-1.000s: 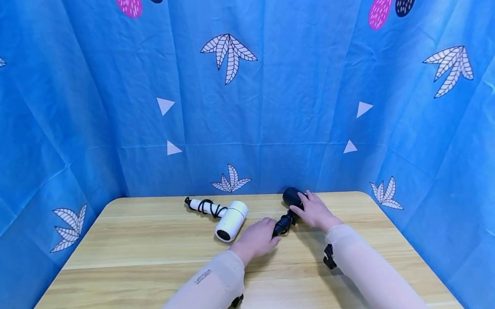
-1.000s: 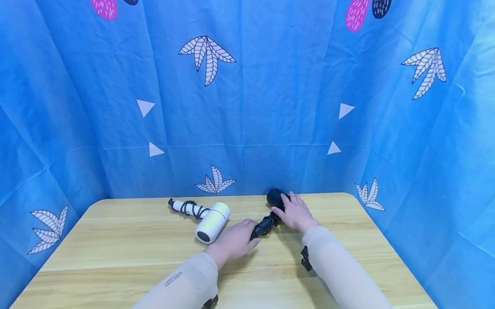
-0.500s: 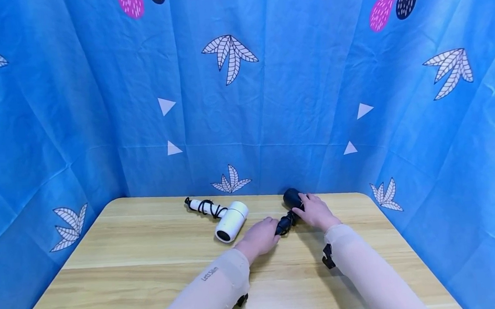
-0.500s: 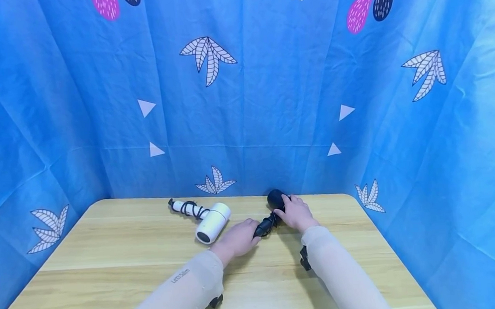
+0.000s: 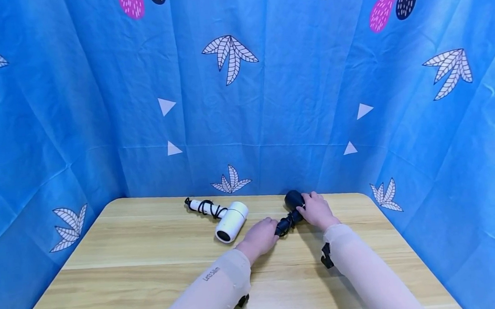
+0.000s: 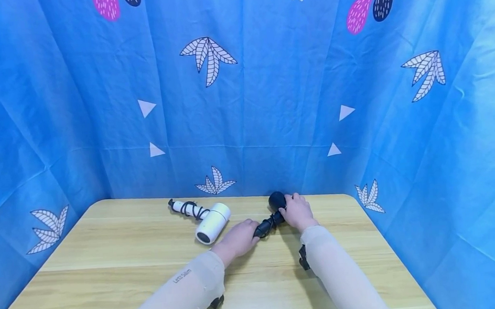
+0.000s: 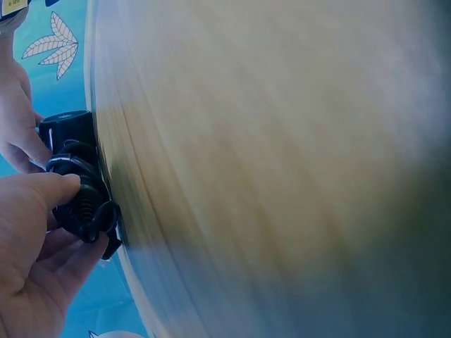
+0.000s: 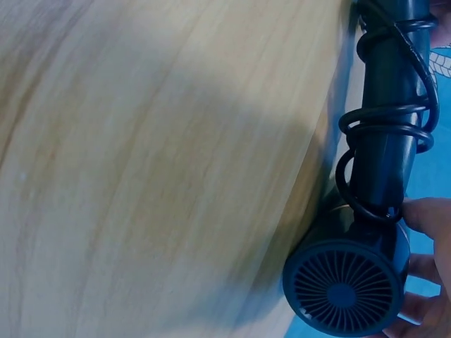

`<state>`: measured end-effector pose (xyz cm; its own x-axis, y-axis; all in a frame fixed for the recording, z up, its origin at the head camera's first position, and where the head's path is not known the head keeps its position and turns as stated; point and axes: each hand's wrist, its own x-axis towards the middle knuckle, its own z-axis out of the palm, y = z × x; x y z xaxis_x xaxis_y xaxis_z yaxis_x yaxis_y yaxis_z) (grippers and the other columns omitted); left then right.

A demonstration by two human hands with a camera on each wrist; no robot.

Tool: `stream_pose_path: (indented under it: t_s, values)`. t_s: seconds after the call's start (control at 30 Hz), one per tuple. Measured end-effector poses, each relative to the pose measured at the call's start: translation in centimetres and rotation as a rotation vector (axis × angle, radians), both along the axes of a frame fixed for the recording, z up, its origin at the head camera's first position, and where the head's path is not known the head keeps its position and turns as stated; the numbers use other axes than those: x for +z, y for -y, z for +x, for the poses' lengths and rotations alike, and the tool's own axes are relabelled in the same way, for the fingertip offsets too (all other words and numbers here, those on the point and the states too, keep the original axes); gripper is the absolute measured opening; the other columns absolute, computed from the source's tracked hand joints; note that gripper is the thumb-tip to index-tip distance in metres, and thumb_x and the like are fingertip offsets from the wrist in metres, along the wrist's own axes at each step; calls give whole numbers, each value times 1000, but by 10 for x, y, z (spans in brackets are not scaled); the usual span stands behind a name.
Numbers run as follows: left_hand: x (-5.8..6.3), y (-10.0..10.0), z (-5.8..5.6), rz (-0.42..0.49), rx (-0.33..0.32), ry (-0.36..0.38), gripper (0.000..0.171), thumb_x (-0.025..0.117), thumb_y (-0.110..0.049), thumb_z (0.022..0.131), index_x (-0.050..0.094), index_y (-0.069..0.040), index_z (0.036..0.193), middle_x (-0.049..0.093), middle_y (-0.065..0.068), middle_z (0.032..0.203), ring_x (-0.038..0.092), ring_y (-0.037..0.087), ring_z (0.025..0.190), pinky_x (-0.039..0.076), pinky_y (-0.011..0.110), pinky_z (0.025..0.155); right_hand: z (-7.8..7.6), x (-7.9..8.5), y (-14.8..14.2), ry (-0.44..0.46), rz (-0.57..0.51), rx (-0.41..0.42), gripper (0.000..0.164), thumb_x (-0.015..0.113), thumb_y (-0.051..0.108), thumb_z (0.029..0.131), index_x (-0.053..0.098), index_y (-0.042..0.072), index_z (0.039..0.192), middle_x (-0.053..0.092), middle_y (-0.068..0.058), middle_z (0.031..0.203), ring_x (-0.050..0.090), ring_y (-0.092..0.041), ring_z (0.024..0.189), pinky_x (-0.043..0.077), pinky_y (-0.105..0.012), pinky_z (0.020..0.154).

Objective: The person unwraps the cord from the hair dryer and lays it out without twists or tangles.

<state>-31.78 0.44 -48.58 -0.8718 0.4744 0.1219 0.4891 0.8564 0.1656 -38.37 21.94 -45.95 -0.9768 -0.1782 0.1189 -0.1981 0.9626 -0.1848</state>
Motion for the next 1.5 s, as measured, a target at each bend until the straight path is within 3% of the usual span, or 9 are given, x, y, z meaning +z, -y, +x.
stream_pose_path:
  t_s: [0.43,0.57,0.8,1.03,1.5]
  values:
    - [3,0,0,7,49,24,38,67,-30,97,64,-5,126,64,8,110,63,20,98,56,33,89,-7,-6,-5,-11,-76,-54,58,62,36,98,51,-6,137,50,-29,127,46,-47,118,43,-60,99]
    - [3,-1,0,18,55,33,42,69,-31,96,63,-4,128,63,9,112,63,21,98,56,34,89,-8,-7,-7,37,-79,-76,62,61,41,98,51,-10,132,51,-31,127,47,-48,117,43,-60,99]
    - [3,-2,2,15,60,26,50,73,-36,93,62,-4,129,62,9,113,62,21,99,56,34,90,-7,-6,-11,171,-141,-115,76,54,46,100,40,-16,140,50,-37,133,48,-51,123,45,-59,101]
    - [4,-7,1,1,83,38,53,73,-38,92,61,-5,131,62,10,118,60,23,106,55,35,93,-7,-6,-12,273,-206,-87,77,45,46,103,33,-19,144,44,-38,141,48,-50,127,43,-57,105]
    - [0,-9,-4,-47,87,16,57,76,-41,89,60,-7,133,61,9,120,56,24,112,54,35,95,-6,1,-19,431,-332,-125,78,53,50,96,44,-15,139,47,-35,140,48,-47,128,43,-55,106]
